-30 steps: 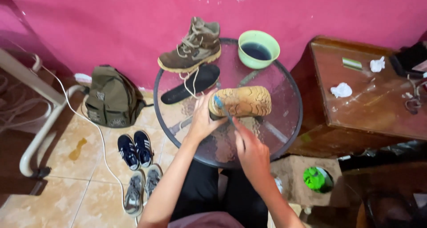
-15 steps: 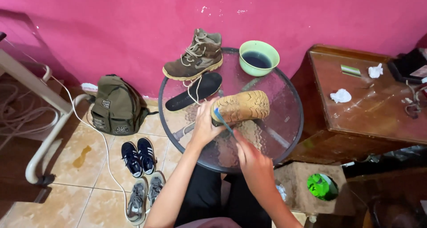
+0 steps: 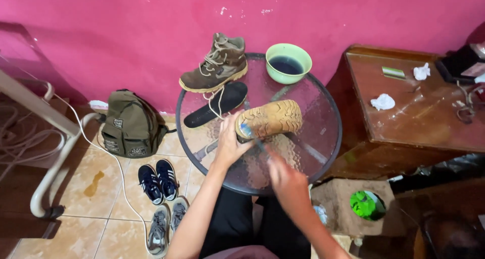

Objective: The person scrubs a brown hiking boot with a toothbrush, focusing on the upper and sole. They hold the boot on a glass table and rotate it to clean different areas.

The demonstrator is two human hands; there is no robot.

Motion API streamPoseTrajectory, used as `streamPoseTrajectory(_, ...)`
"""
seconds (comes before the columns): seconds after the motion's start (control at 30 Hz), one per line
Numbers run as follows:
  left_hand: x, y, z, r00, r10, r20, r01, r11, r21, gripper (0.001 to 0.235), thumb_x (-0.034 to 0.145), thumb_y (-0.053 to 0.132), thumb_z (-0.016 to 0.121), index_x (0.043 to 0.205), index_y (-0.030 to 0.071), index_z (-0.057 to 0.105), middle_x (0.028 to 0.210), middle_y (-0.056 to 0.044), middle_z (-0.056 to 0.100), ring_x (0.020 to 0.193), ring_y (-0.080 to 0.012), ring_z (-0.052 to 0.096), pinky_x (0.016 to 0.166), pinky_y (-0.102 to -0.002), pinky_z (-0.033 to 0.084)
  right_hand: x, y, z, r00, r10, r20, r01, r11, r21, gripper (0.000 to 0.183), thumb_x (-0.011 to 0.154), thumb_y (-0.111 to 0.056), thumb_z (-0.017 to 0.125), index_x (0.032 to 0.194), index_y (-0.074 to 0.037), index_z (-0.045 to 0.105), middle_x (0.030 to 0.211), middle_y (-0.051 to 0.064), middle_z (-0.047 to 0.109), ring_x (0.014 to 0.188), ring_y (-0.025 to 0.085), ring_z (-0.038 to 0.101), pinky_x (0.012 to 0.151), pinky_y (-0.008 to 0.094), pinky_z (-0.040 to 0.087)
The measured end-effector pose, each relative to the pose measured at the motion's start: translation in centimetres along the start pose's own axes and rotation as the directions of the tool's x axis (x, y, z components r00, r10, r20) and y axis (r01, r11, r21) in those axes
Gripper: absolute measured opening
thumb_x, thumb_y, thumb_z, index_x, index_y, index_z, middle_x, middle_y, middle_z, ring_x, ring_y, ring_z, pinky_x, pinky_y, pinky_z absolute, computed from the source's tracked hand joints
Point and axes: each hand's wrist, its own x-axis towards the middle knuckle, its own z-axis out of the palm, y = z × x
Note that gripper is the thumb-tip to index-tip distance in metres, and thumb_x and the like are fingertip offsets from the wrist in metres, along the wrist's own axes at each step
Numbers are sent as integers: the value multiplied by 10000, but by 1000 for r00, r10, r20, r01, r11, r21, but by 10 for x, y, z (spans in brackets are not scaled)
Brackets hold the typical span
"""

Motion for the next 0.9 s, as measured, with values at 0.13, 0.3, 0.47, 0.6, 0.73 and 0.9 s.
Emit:
streamPoseTrajectory(0.13,3,12,-3,999,-44,-13,44,999,-12,855,772,469,828,1443,103,445,1277,-145,555,1182,-331,524,1010,-432,409,15,6,-9,974,217,60,-224,960,168,458,1014,-195,521,1469,-240,530,1389,40,669,924,328,750,685,440,550)
streamPoseTrajectory(0.3,-2,4,1,999,-48,4,48,999,0,881,722,309,863,1464,106,433,1298,-151,543,1209,-343,521,1049,-430,399,4,1,-9,988,84,129,-104,983,151,481,1061,-194,491,1538,-236,443,516,-93,411,381,57,347,310,209,332)
streamPoseTrajectory(0.47,3,14,-1,998,-30,-52,31,999,19,844,776,455,833,1441,93,461,1354,-132,579,1226,-341,534,1061,-445,390,10,17,-10,933,333,140,-352,924,147,466,1017,-300,500,1479,-358,522,742,142,642,660,372,610,611,446,449)
streamPoseTrajectory(0.6,2,11,1,997,-40,-61,41,999,14,873,755,469,856,1436,92,462,1393,-127,584,1271,-356,534,1103,-475,369,-2,14,-6,990,139,5,-140,989,57,427,1001,-261,585,1420,-338,613,619,84,649,489,244,617,515,399,463)
streamPoseTrajectory(0.73,2,16,0,999,-41,-28,41,999,-23,859,781,434,848,1456,96,437,1412,-131,550,1286,-319,498,1110,-468,372,8,22,-21,977,211,36,-208,975,-73,423,1002,-282,588,1419,-353,582,714,68,706,624,341,688,476,459,463)
streamPoseTrajectory(0.9,-1,2,5,999,-10,-38,9,1000,-20,936,730,440,875,1470,87,425,1363,-156,549,1256,-338,495,1090,-448,360,-3,-11,-28,985,96,145,-106,993,58,430,1012,-242,557,1433,-329,583,565,-44,559,421,133,488,386,334,386)
